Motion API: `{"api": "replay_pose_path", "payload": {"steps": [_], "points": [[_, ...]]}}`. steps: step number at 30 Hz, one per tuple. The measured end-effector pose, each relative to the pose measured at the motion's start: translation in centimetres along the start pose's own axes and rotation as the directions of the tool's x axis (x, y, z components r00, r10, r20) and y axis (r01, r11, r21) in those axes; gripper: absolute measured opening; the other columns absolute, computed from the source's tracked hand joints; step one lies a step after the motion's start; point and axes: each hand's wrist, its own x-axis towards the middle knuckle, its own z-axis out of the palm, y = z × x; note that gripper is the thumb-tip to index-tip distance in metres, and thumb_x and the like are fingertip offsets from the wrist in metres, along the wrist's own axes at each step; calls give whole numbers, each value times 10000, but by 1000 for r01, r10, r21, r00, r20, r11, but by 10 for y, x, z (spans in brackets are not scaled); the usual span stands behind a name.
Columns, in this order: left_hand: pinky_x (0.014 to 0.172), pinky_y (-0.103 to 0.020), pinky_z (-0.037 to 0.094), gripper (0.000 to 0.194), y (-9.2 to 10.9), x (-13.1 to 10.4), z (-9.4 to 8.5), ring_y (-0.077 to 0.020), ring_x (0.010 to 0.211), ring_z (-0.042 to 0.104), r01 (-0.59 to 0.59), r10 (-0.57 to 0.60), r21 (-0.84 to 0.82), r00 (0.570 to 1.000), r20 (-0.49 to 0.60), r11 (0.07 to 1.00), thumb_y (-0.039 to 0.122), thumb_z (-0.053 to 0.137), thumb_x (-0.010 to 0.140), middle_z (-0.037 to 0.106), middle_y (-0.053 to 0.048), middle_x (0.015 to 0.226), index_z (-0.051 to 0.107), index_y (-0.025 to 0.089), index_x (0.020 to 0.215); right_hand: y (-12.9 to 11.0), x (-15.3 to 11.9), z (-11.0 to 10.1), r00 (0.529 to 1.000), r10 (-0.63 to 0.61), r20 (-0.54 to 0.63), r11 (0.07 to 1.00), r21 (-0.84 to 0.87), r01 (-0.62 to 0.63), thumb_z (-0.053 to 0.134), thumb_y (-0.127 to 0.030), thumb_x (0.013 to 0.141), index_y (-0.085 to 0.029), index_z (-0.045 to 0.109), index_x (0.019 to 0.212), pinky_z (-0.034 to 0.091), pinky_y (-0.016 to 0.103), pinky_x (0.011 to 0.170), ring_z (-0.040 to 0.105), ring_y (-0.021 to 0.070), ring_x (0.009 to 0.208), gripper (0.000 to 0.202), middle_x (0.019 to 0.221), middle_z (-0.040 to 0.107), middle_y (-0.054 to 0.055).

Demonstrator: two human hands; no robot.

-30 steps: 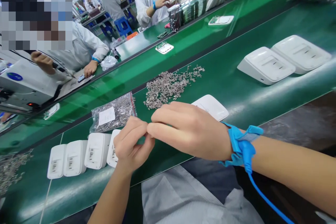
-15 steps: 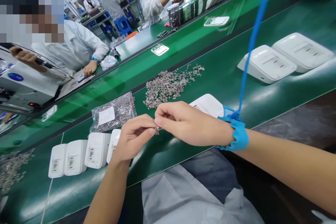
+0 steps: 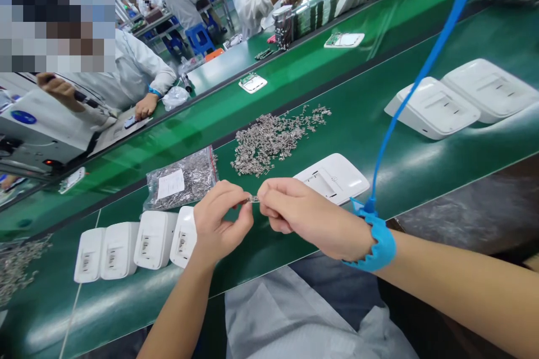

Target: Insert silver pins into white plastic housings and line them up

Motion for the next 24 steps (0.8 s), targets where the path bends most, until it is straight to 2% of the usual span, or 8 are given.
{"api": "replay_pose_path", "payload": {"steps": [2, 5, 9, 13, 16, 18, 21, 24], "points": [[649, -283, 450, 98, 1, -1, 2, -130, 681, 579, 24, -24, 0, 999, -32, 1000, 105, 561, 855, 635, -5, 738, 596, 197, 852, 4, 0, -1, 989, -142, -49, 951, -286, 122, 462, -388, 982, -205, 444, 720, 305, 260, 523, 373, 115, 565, 320, 645, 413, -30], [643, -275, 440, 101, 2, -4, 4, -122, 661, 557, 86, -87, -32, 996, -13, 996, 127, 536, 874, 606, 5, 701, 576, 201, 817, 12, 0, -5, 890, -456, 6, 662, -665, 344, 473, -387, 999, -209, 505, 776, 342, 281, 559, 433, 142, 614, 287, 710, 516, 8], [650, -278, 414, 91, -1, -8, 8, -124, 675, 532, 78, -78, -13, 996, 36, 997, 151, 524, 899, 600, 2, 708, 553, 201, 829, 14, -1, -13, 783, -605, 148, 370, -818, 441, 433, -306, 1016, -210, 550, 811, 376, 310, 620, 505, 172, 679, 255, 761, 586, 50], [661, -300, 378, 77, -9, -11, 14, -140, 704, 525, -73, 69, 99, 996, 50, 992, 126, 550, 872, 628, -12, 756, 532, 201, 863, 2, 4, -18, 864, -495, 97, 506, -776, 377, 462, -311, 984, -208, 531, 732, 335, 300, 577, 459, 155, 617, 280, 684, 542, 30], [664, -313, 357, 103, -14, -14, 17, -147, 706, 536, -162, 154, 209, 987, 53, 964, 113, 575, 843, 618, -8, 747, 532, 205, 859, -7, 11, -23, 987, -154, 46, 791, -593, 151, 453, -371, 978, -207, 447, 630, 286, 278, 509, 371, 124, 534, 386, 587, 428, -11], [662, -319, 347, 111, -18, -16, 20, -150, 708, 538, -195, 188, 253, 981, 50, 948, 107, 577, 831, 599, -1, 726, 532, 207, 842, -9, 16, -26, 991, 83, 103, 892, -451, -28, 419, -409, 986, -209, 393, 604, 258, 268, 477, 306, 108, 502, 432, 569, 371, -28], [649, -317, 344, 117, -22, -20, 25, -145, 692, 513, -182, 175, 214, 983, 54, 960, 102, 561, 828, 575, 6, 703, 516, 208, 805, -8, 19, -28, 975, 143, 169, 873, -486, -44, 419, -433, 991, -211, 372, 615, 245, 267, 479, 296, 108, 506, 439, 577, 364, -31], [650, -305, 366, 130, -23, -21, 28, -134, 684, 492, -99, 98, 74, 995, 18, 992, 87, 542, 830, 566, 7, 706, 502, 206, 798, -1, 18, -29, 977, -108, 185, 635, -743, 211, 449, -411, 997, -211, 401, 650, 246, 284, 518, 346, 127, 541, 403, 603, 418, -15]]}}
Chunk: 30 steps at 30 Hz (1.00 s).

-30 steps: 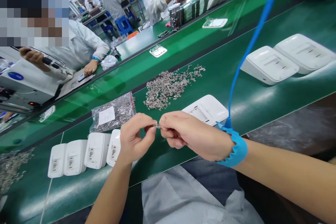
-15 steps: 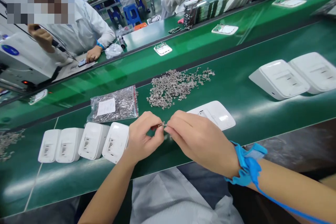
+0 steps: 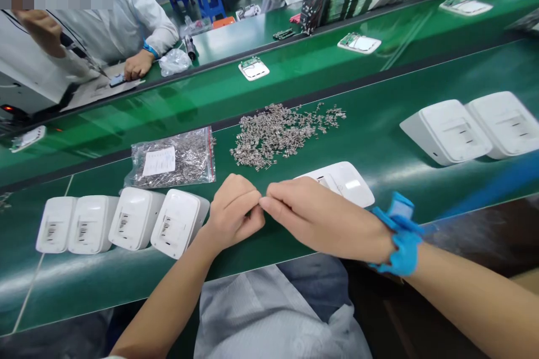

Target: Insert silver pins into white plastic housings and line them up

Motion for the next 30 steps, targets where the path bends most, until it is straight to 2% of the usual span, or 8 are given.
{"api": "replay_pose_path", "payload": {"steps": [7, 11, 14, 17, 20, 23, 26, 30], "points": [[655, -288, 387, 107, 1, -2, 4, -120, 680, 506, 56, -64, -120, 996, -68, 991, 109, 511, 877, 557, 14, 704, 513, 206, 831, 7, -8, 14, 913, -369, -175, 845, -472, 251, 367, -266, 1032, -196, 488, 700, 255, 315, 553, 402, 144, 587, 360, 687, 517, 23], [637, -322, 346, 101, -4, -9, 8, -137, 660, 501, -73, 92, 136, 986, -136, 988, 121, 602, 843, 545, 13, 679, 541, 200, 845, -4, -8, 17, 992, -13, -125, 999, 49, 19, 363, -352, 1020, -200, 477, 661, 275, 285, 507, 380, 126, 531, 407, 587, 434, -9], [623, -334, 325, 97, -9, -14, 9, -143, 654, 489, -207, 266, 305, 949, -168, 930, 139, 649, 823, 537, 6, 689, 579, 200, 850, -8, -6, 21, 966, 228, 122, 823, 507, -258, 362, -439, 1004, -210, 426, 609, 241, 268, 440, 279, 104, 465, 461, 526, 339, -34], [620, -333, 321, 96, -12, -16, 9, -141, 649, 471, -248, 308, 325, 940, -149, 913, 148, 657, 827, 528, 7, 685, 581, 207, 824, -8, -5, 25, 947, 266, 179, 736, 597, -320, 368, -487, 993, -216, 396, 597, 225, 262, 415, 239, 93, 447, 481, 518, 312, -43], [608, -321, 314, 105, -11, -16, 10, -134, 634, 452, -140, 176, 209, 971, -164, 968, 160, 630, 854, 511, 11, 667, 546, 206, 812, -4, -7, 26, 984, 142, -108, 958, 267, -109, 445, -506, 986, -205, 486, 653, 297, 271, 458, 376, 119, 496, 451, 561, 433, -12], [612, -300, 336, 138, -7, -14, 12, -125, 639, 440, -40, 53, 90, 988, -145, 995, 131, 573, 874, 516, 15, 664, 505, 209, 783, 4, -8, 22, 910, -217, -353, 963, -228, 141, 541, -432, 974, -198, 603, 861, 396, 296, 565, 523, 165, 655, 267, 767, 598, 49], [617, -282, 355, 154, -4, -13, 14, -119, 651, 445, -21, 26, 43, 992, -123, 999, 81, 538, 861, 524, 17, 675, 500, 210, 788, 10, -6, 15, 843, -460, -280, 822, -493, 285, 483, -307, 1014, -208, 626, 933, 433, 319, 662, 571, 188, 768, 192, 880, 648, 73], [625, -306, 351, 114, -9, -13, 10, -128, 662, 470, -83, 97, 154, 992, -81, 985, 112, 567, 873, 545, 12, 689, 529, 211, 832, 8, 1, 9, 855, -469, -221, 783, -552, 287, 428, -264, 1020, -201, 593, 815, 399, 322, 640, 531, 177, 712, 270, 786, 614, 58]]}}
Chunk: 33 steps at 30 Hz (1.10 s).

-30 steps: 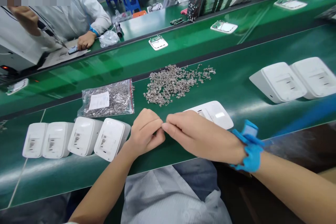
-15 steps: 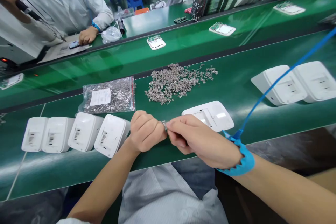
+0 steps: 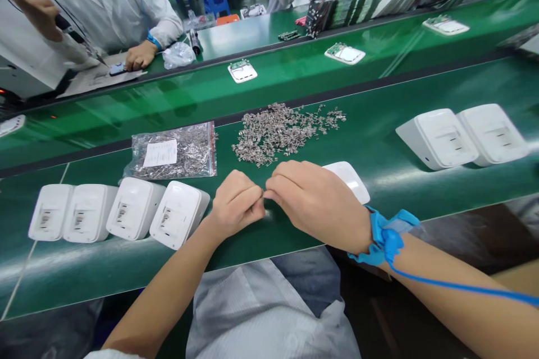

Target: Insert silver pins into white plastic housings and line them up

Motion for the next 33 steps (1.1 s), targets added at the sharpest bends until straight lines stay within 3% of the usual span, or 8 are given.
{"api": "replay_pose_path", "payload": {"steps": [3, 6, 8, 10, 19, 24, 27, 33], "points": [[621, -325, 331, 94, -8, 2, -8, -133, 662, 492, -184, 176, 173, 982, 64, 967, 132, 611, 881, 574, 12, 702, 565, 211, 864, -2, 11, -5, 974, 178, 138, 966, 167, -200, 405, -305, 1006, -201, 505, 693, 348, 303, 563, 456, 146, 612, 345, 680, 536, 27], [629, -327, 326, 108, -12, 3, -11, -132, 682, 512, -300, 272, 286, 953, 136, 910, 110, 634, 883, 595, 14, 728, 589, 208, 877, 0, 19, -11, 829, 375, 415, 734, 414, -539, 434, -437, 984, -208, 402, 607, 287, 276, 481, 349, 112, 512, 442, 566, 408, -17], [632, -334, 314, 99, -13, 1, -8, -135, 672, 503, -274, 230, 340, 959, 166, 900, 120, 626, 900, 583, 14, 714, 589, 202, 858, 5, 21, -12, 730, 405, 550, 515, 522, -679, 497, -547, 941, -207, 416, 603, 281, 261, 459, 328, 99, 491, 487, 544, 378, -32], [632, -346, 292, 127, -14, -3, -2, -147, 652, 482, -181, 109, 402, 975, 195, 898, 154, 603, 929, 549, 11, 676, 576, 194, 812, 11, 19, -11, 712, 445, 543, 422, 574, -702, 590, -609, 876, -196, 481, 615, 303, 252, 462, 362, 94, 498, 501, 554, 426, -27], [694, -377, 307, 178, -27, -19, 9, -246, 791, 546, 279, -500, 646, 846, 185, 710, 296, 551, 972, 611, -85, 815, 594, 163, 862, 49, -25, -11, 749, 634, 193, 636, 420, -647, 711, -553, 797, -181, 771, 784, 455, 278, 530, 606, 168, 595, 377, 693, 708, 53], [710, -345, 377, 171, 1, -9, 29, -208, 831, 582, 257, -287, 236, 952, 104, 937, 330, 544, 976, 649, -80, 889, 589, 165, 970, 40, -39, -9, 776, 630, 38, 731, 308, -609, 666, -457, 871, -185, 770, 799, 471, 294, 573, 650, 192, 660, 300, 742, 740, 53], [718, -321, 413, 174, 26, -5, 44, -178, 825, 591, 251, -239, -44, 953, 184, 967, 329, 516, 992, 654, -53, 886, 577, 166, 995, 23, -41, 5, 841, 539, -39, 819, 256, -513, 592, -338, 939, -193, 745, 840, 480, 302, 622, 655, 186, 710, 233, 834, 753, 56], [679, -317, 386, 180, 40, -10, 48, -175, 731, 543, 223, -227, 42, 955, 193, 974, 223, 455, 1003, 613, -40, 786, 558, 169, 866, 4, -41, 27, 933, 352, -70, 936, 42, -350, 506, -197, 969, -180, 669, 844, 472, 324, 678, 616, 190, 724, 205, 785, 675, 60]]}}
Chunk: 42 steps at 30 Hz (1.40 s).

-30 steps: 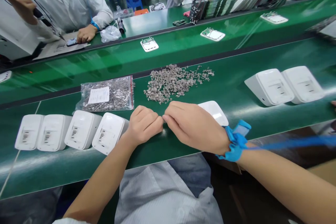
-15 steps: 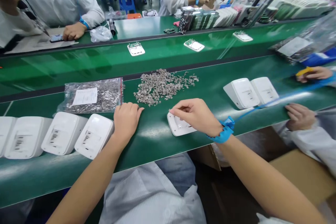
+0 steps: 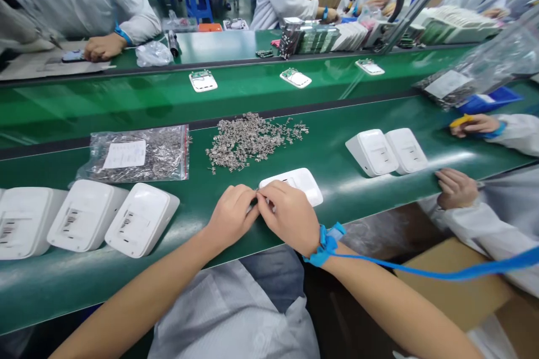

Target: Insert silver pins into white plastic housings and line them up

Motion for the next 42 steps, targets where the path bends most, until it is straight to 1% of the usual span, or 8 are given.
{"api": "replay_pose_path", "payload": {"steps": [8, 13, 17, 19, 23, 27, 34, 42], "points": [[666, -335, 328, 262, -10, -4, 1, -179, 700, 468, -34, 34, 123, 999, 9, 992, 175, 396, 993, 534, -29, 728, 526, 184, 766, -9, -8, 1, 974, -207, 97, 941, -252, 225, 440, -175, 996, -142, 649, 1084, 520, 384, 774, 645, 252, 884, 230, 946, 682, 129], [672, -322, 333, 268, -10, -1, -5, -163, 719, 477, -85, 85, 23, 996, 29, 996, 180, 403, 1001, 563, -30, 757, 545, 183, 774, -1, -4, -15, 991, -133, 32, 987, -86, 136, 518, -241, 986, -180, 643, 1055, 539, 354, 734, 661, 214, 812, 155, 928, 706, 90], [677, -317, 327, 241, -9, 9, -3, -148, 733, 496, -121, 123, -51, 992, 27, 991, 186, 423, 1001, 601, -28, 800, 582, 182, 820, 13, 6, -36, 982, -96, 162, 991, 110, 78, 536, -231, 969, -200, 674, 1005, 535, 292, 677, 676, 174, 782, 146, 935, 740, 55], [681, -327, 320, 236, -10, 18, 3, -156, 752, 507, -119, 122, -50, 992, 46, 992, 217, 438, 999, 601, -30, 803, 588, 188, 820, 22, 10, -43, 981, -60, 184, 994, 105, 41, 547, -239, 961, -205, 693, 934, 520, 281, 649, 671, 164, 732, 153, 869, 748, 37], [692, -340, 326, 228, -15, 36, 23, -176, 773, 511, 98, -94, -66, 994, 58, 993, 245, 464, 970, 578, -31, 781, 538, 195, 761, 46, 13, -43, 990, -50, 131, 998, -34, 55, 539, -238, 952, -196, 705, 898, 511, 311, 655, 649, 176, 706, 180, 847, 742, 50], [680, -329, 338, 263, -22, 43, 36, -172, 750, 494, 298, -272, -150, 947, 173, 942, 223, 483, 937, 533, -9, 726, 430, 210, 680, 64, 15, -32, 977, -170, 129, 979, -87, 182, 566, -211, 926, -207, 722, 879, 518, 385, 780, 620, 232, 879, 163, 971, 723, 82], [673, -355, 311, 251, -22, 42, 35, -192, 781, 505, 311, -262, -116, 913, 311, 943, 252, 607, 851, 551, -4, 757, 405, 218, 704, 78, 21, -24, 980, -85, 178, 992, -80, 101, 605, -250, 915, -206, 711, 836, 488, 407, 796, 580, 239, 901, 138, 947, 636, 86], [680, -362, 278, 248, -21, 43, 35, -178, 786, 534, 314, -249, -132, 898, 363, 940, 241, 577, 867, 593, 6, 774, 406, 207, 691, 76, 29, -23, 960, -36, 276, 992, -105, 68, 630, -238, 883, -200, 646, 781, 441, 369, 765, 561, 228, 864, 111, 908, 630, 71]]}}
